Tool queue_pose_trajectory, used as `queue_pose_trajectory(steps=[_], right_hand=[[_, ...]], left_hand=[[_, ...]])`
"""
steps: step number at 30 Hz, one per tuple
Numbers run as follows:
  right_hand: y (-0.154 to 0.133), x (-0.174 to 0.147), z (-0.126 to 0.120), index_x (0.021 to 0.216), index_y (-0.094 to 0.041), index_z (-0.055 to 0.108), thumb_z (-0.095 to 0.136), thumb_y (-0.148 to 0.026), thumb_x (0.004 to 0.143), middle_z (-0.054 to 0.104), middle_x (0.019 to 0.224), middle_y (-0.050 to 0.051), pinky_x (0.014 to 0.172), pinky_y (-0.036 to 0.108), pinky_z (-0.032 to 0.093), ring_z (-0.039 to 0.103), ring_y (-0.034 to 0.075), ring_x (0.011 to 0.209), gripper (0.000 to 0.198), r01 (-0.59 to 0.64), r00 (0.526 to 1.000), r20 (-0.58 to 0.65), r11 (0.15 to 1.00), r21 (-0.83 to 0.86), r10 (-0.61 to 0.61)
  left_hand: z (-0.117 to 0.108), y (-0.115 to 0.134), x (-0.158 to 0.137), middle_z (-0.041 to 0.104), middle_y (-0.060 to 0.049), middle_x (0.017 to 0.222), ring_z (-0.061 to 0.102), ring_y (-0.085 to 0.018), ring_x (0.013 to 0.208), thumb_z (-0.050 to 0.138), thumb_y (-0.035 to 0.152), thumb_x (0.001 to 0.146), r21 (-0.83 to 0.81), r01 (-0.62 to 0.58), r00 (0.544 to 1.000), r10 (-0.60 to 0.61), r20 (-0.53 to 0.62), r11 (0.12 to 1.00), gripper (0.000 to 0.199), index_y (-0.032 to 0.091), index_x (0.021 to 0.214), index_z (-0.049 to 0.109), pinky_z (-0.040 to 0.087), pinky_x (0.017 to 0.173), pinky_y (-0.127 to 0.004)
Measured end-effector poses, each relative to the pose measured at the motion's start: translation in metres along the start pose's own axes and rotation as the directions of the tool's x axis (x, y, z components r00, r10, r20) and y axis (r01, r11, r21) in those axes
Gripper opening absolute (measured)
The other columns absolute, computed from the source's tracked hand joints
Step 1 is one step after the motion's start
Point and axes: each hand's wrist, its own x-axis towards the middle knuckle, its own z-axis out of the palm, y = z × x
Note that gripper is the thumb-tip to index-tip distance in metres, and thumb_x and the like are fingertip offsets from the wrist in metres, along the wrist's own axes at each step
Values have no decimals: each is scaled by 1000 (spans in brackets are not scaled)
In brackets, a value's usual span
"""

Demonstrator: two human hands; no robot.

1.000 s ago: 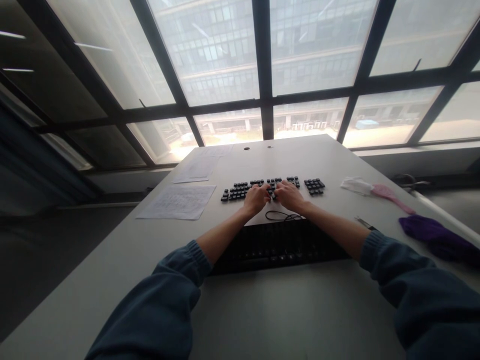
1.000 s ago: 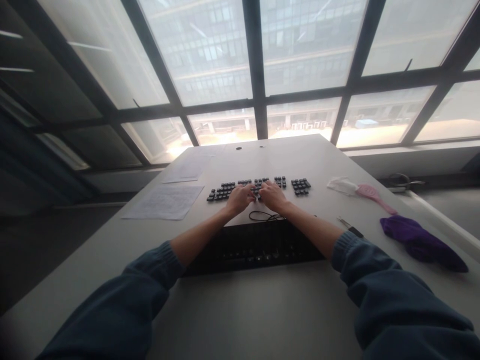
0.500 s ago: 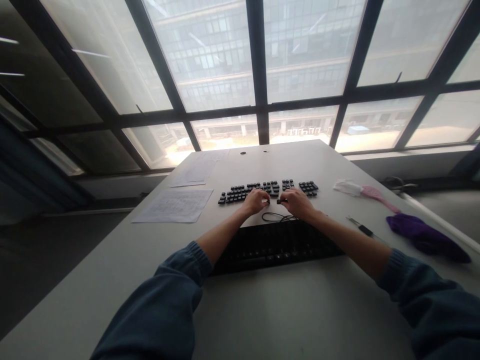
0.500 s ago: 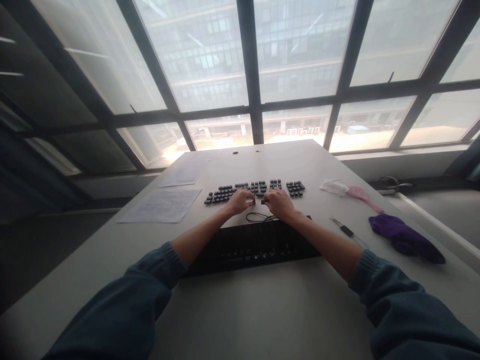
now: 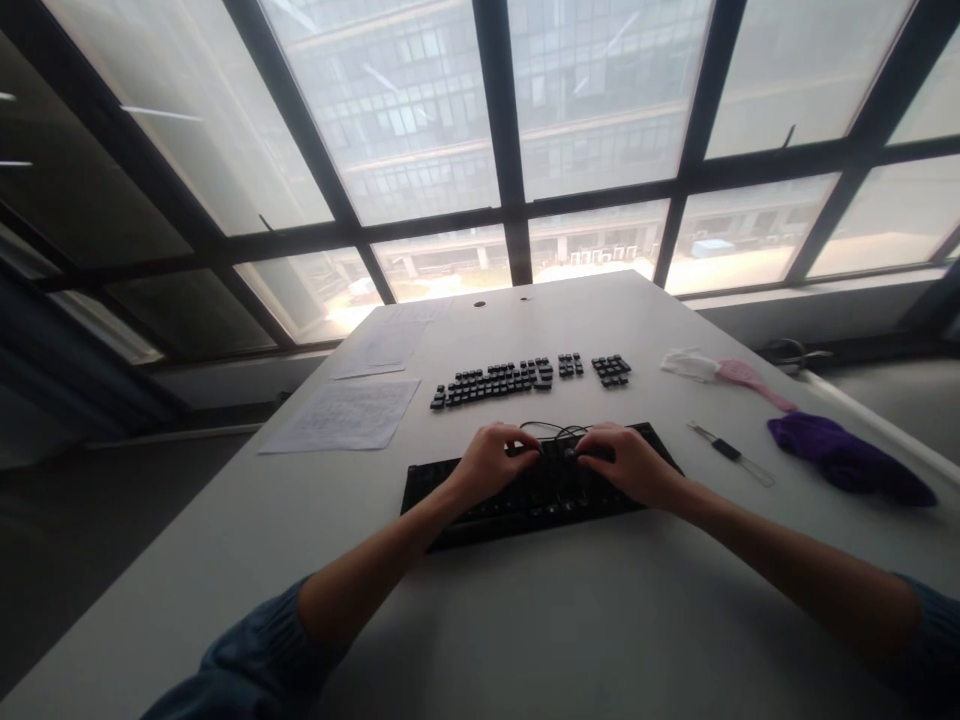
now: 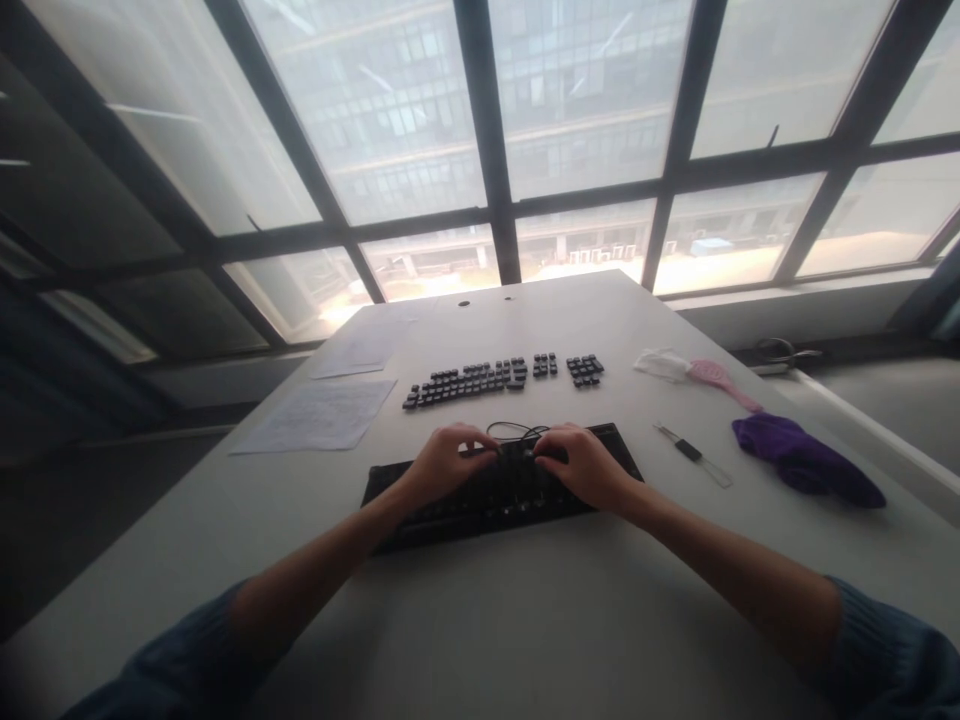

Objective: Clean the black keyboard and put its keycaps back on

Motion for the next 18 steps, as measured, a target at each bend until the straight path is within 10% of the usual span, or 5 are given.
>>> queue_pose_trajectory(steps=[7, 18], right_hand=[[-6, -7, 16, 88, -20, 77, 73, -15, 83, 73, 90, 5, 85, 35, 50, 66, 22, 89, 8, 17, 998, 66, 998, 57, -20], [-4, -13, 19, 89, -20, 76, 73, -14, 84, 73, 90, 5, 85, 36, 50, 65, 22, 91, 9, 55, 992, 107, 998, 39, -59]], left_hand=[[24, 8, -40, 76, -1, 87, 65, -19, 84, 78, 19, 78, -85, 69, 995, -63, 74, 994, 11, 22, 88, 80, 49, 78, -28], [32, 7, -46, 77, 0, 94, 58, -19, 86, 74, 19, 84, 120, -227, 974, 226, 24, 966, 8, 24, 86, 79, 47, 84, -35]])
